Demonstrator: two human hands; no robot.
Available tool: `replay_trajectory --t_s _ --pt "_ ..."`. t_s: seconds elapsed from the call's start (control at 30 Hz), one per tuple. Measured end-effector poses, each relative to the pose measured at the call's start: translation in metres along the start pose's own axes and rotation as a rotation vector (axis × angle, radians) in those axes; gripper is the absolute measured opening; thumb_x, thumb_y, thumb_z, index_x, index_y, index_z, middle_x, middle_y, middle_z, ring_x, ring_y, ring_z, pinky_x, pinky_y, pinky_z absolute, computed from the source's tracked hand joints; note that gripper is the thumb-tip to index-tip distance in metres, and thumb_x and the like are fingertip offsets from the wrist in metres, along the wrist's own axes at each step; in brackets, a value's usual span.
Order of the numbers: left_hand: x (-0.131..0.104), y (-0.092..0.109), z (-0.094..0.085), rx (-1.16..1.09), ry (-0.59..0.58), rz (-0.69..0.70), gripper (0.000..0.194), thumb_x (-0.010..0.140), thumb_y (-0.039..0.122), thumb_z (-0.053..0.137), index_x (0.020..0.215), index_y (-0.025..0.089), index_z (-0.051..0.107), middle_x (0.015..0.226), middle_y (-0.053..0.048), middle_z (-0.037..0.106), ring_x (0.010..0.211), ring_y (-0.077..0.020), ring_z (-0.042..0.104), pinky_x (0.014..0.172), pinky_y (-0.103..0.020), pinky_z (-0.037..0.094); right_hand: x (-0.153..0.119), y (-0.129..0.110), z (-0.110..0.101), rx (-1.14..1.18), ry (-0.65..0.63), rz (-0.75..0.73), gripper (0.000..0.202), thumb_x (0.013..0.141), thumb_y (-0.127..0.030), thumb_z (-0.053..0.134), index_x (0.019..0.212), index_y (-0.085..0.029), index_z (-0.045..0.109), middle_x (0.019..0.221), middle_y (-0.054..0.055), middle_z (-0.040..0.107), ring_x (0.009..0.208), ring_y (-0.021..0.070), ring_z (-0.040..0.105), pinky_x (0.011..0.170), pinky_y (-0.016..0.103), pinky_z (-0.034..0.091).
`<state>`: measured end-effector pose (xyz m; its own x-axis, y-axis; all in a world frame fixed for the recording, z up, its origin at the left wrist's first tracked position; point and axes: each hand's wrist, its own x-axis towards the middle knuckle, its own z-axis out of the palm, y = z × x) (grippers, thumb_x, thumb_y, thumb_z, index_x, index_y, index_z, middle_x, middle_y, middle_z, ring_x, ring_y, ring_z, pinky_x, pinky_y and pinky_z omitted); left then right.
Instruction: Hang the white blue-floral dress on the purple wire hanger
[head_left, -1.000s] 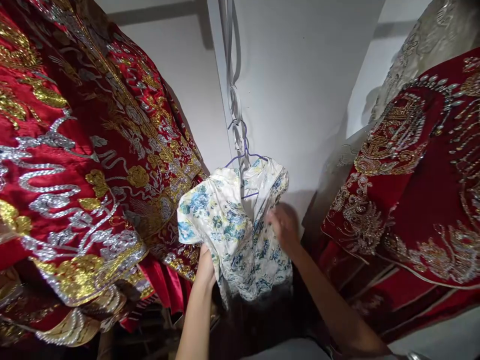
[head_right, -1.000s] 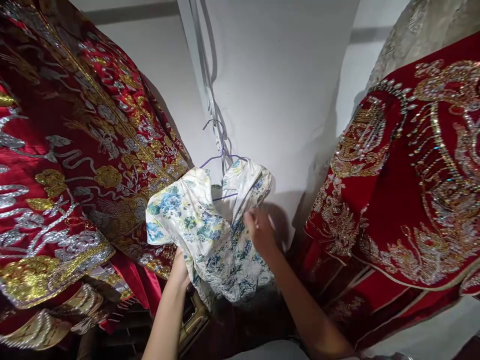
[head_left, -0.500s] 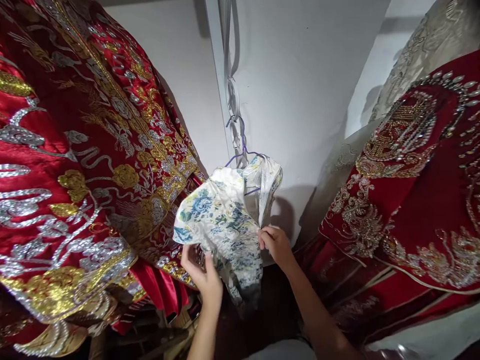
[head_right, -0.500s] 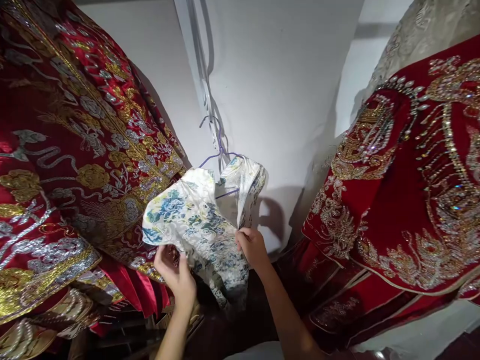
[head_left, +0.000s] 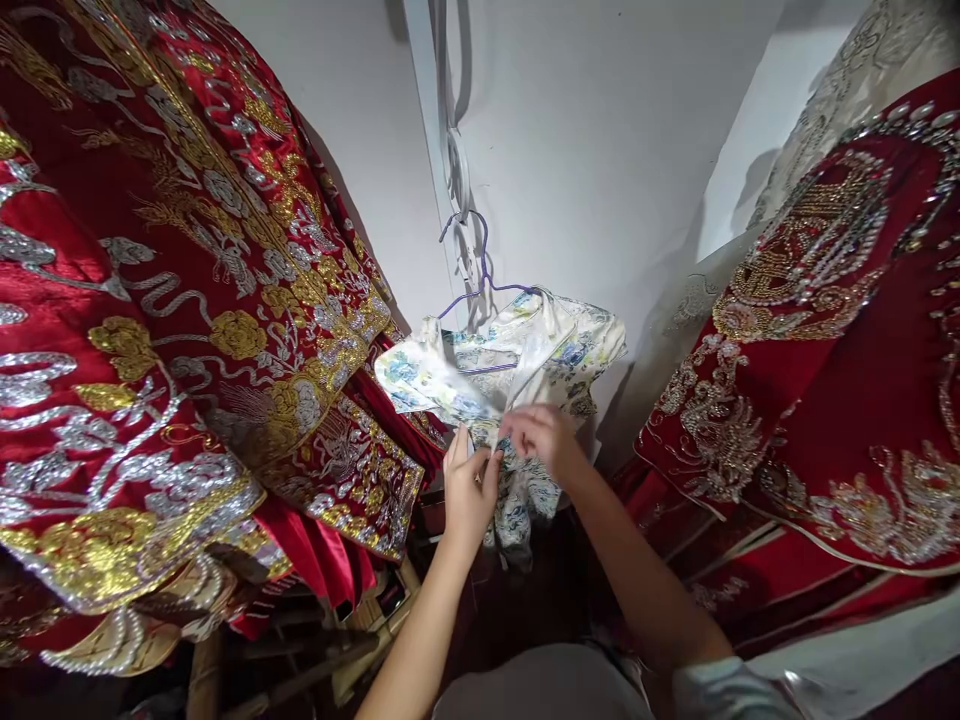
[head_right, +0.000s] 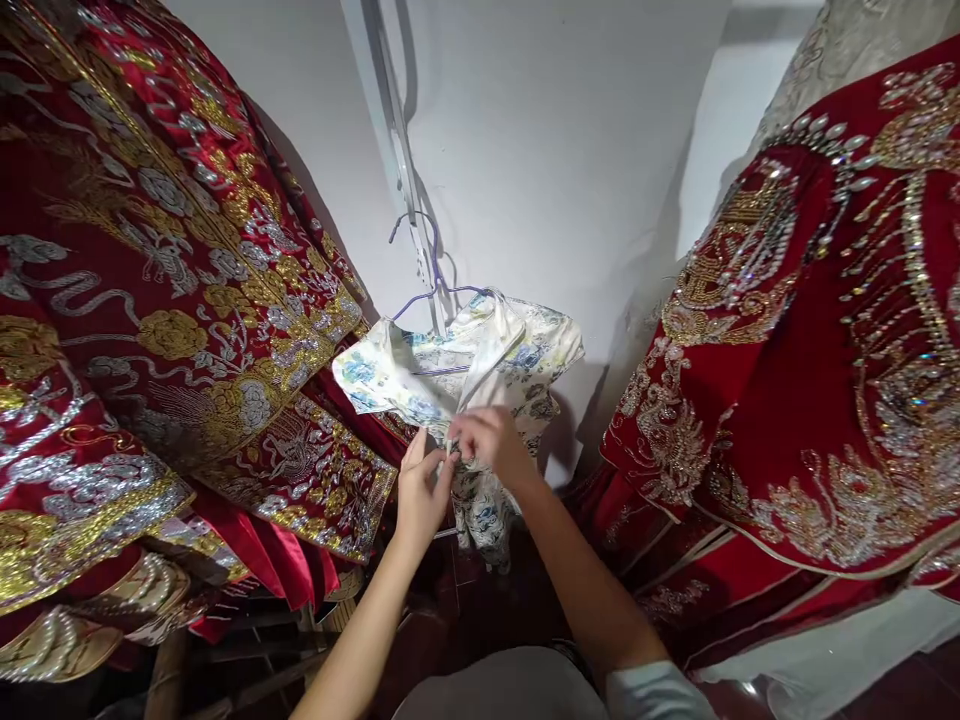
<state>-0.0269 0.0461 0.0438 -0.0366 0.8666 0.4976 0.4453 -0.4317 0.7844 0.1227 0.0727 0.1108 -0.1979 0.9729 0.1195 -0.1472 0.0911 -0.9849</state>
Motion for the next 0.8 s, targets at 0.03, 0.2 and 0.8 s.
replay_trajectory --t_s 0.03,0.2,0.8 --pt "0.000 0.002 0.000 -0.017 -0.010 -0.022 0.017 0.087 0.030 0.064 0.072 0.022 0.067 0.134 -0.016 0.060 0.137 -0.0379 0.045 0.113 -0.050 0.032 0.011 -0.014 -0.003 0.035 0.076 -0.011 0.029 0.082 -0.039 0.066 0.062 -0.018 0.067 0.042 -0.004 0.047 0.038 0.0080 0.035 0.042 0.024 0.028" --pt "0.009 0.014 -0.002 0.200 -0.238 -0.015 0.033 0.092 0.031 0.055 0.060 0.022 0.051 0.079 -0.011 0.063 0.099 -0.0327 0.064 0.089 -0.040 0.045 0.065 -0.097 -0.008 0.175 0.110 -0.140 0.018 0.079 -0.024 0.066 0.065 -0.014 0.066 0.046 -0.004 0.048 0.038 0.0046 0.030 0.037 0.021 0.019" --pt "0.157 0.113 -0.070 0.365 -0.126 0.544 0.023 0.098 0.022 0.051 0.087 0.015 0.070 0.078 -0.005 0.070 0.070 -0.0172 0.060 0.069 -0.028 0.043 0.068 -0.078 0.021 -0.143 0.106 -0.364 0.031 0.087 -0.029 0.058 0.059 -0.019 0.055 0.042 -0.005 0.045 0.039 0.0077 0.037 0.041 0.023 0.025"
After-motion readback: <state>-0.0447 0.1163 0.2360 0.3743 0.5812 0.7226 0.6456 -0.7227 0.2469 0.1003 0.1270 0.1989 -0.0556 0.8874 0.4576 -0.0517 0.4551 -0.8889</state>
